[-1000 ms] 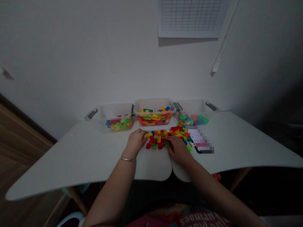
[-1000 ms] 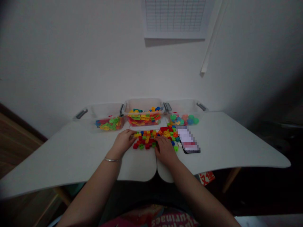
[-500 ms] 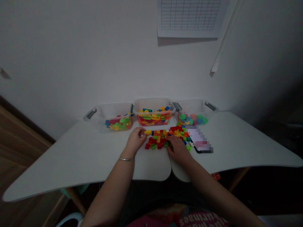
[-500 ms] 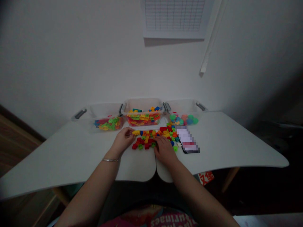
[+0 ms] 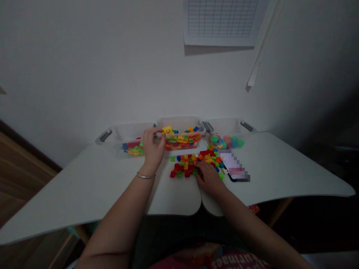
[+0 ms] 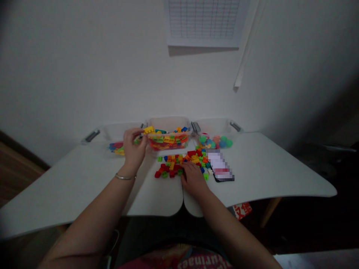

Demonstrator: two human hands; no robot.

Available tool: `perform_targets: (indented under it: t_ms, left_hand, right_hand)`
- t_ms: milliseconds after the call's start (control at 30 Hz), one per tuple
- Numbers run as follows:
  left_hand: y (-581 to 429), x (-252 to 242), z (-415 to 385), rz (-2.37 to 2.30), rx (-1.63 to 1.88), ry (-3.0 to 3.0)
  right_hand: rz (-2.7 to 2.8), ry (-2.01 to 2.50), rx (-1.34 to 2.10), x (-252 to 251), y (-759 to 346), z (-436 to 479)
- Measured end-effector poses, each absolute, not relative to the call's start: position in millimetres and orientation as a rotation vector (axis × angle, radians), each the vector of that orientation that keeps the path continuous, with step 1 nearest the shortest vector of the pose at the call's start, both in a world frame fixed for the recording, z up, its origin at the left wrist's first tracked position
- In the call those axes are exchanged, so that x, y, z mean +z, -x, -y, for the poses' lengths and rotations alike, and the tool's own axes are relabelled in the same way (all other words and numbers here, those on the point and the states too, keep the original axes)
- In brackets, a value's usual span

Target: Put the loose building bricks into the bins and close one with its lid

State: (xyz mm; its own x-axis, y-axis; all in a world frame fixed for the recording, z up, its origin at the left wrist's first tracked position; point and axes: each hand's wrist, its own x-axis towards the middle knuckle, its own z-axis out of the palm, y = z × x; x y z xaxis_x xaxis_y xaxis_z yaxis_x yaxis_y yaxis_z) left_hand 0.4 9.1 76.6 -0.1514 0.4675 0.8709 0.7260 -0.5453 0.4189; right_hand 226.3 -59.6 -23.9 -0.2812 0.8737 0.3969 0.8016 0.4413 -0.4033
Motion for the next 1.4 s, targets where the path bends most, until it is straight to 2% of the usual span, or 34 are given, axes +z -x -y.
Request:
perform_targets:
  t_ms: [167, 367, 700, 967, 1167, 1400]
  left_hand:
    - [-7.0, 94.4, -25.3, 1.436, -1.343, 2.019]
    - [-14.4, 86.6, -45.3, 1.471, -1.228, 2.216]
    - [-14.5, 82.4, -44.7, 1.458, -0.817, 2.248]
    - [-19.4, 76.2, -41.3, 1.516, -0.751, 2.120]
    - [-22.2, 87.4, -42.4, 1.601, -0.575, 2.257]
    - [-14.9, 88.7, -45.0, 1.548, -0.618, 2.314]
  right_hand:
    - [2.135, 1.402, 0.156, -23.2, -226.0, 60.7]
    - [2.134, 1.410, 0.167, -21.6, -226.7, 61.4]
    - [2.121, 1.396, 0.141, -24.8, -225.6, 60.5]
    - [2.113, 1.383, 0.131, -25.3, -224.6, 59.5]
    - [2.126, 1.385, 0.151, -23.0, -225.4, 60.6]
    - [2.137, 1.418, 0.170, -20.4, -225.9, 61.9]
